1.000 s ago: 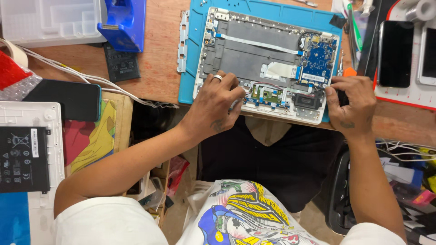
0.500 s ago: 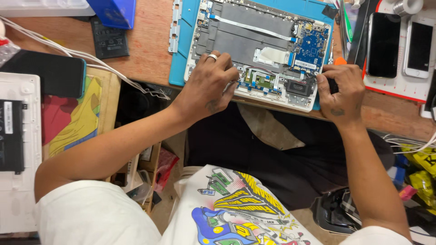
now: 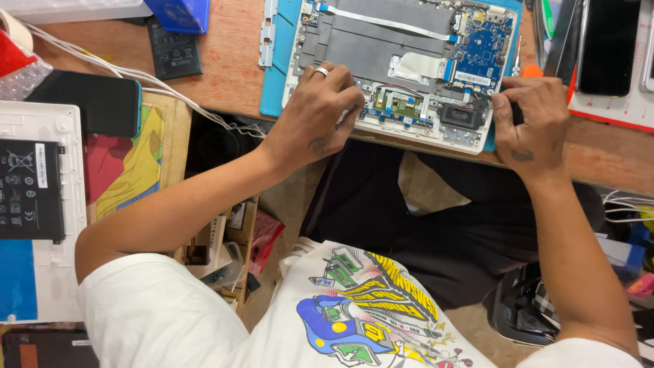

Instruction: The person uses a screwdriver to remove screws from a disassembled tablet or laptop placed on a blue mat. They carefully unscrew multiple fasteners from the device's internal frame and set them aside on the workbench.

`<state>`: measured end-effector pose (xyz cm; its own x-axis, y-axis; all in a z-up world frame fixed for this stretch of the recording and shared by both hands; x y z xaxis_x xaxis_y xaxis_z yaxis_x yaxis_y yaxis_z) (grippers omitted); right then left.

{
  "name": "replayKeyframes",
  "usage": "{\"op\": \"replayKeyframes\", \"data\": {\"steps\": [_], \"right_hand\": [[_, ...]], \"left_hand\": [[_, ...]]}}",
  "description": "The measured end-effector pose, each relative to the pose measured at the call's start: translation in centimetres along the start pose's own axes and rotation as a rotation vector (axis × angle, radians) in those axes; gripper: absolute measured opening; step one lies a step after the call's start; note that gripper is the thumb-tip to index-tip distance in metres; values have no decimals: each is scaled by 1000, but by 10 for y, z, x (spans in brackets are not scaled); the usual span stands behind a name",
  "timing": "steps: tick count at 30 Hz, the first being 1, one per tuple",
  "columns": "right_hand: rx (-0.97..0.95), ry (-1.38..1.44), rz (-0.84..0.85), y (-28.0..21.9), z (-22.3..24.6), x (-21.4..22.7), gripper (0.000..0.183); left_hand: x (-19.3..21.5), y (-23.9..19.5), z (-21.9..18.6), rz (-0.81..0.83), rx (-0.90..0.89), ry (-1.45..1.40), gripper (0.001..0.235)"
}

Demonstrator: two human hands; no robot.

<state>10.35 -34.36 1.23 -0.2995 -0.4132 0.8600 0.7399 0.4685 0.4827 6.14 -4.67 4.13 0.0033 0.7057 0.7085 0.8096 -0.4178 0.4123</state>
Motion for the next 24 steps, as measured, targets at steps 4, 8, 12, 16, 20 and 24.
{"op": "replayKeyframes", "data": {"steps": [4,8,12,16,20,24], "right_hand": [[-42,23,-13,7,1,3,11],[-54,-8,2,4,4,4,10],[-63,-8,-1,3,5,5,9],[-62,-5,5,1,4,4,8],[-67,-25,28,-3,-1,1,11],[-84,-25,42,-6,-2,1,11]], "left_hand": [[1,7,3,0,22,-70,3],[-1,6,9,20,40,-103,3],[-1,4,9,7,45,-83,4],[-4,3,8,-3,45,-91,7],[-5,0,2,-52,-4,-122,13],[-10,-2,-1,-70,-34,-129,15]]}}
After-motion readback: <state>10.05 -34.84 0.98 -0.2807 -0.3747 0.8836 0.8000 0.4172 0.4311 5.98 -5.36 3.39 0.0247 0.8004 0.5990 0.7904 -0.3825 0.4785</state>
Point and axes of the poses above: each hand's wrist, its own y-axis towards the middle knuckle, its own x-axis out of the back of the hand, z = x × y, the point moved 9 cm from there along y, towards the middle knuckle, and after that the axes turned 8 degrees about -y, right-handed, at the moved point
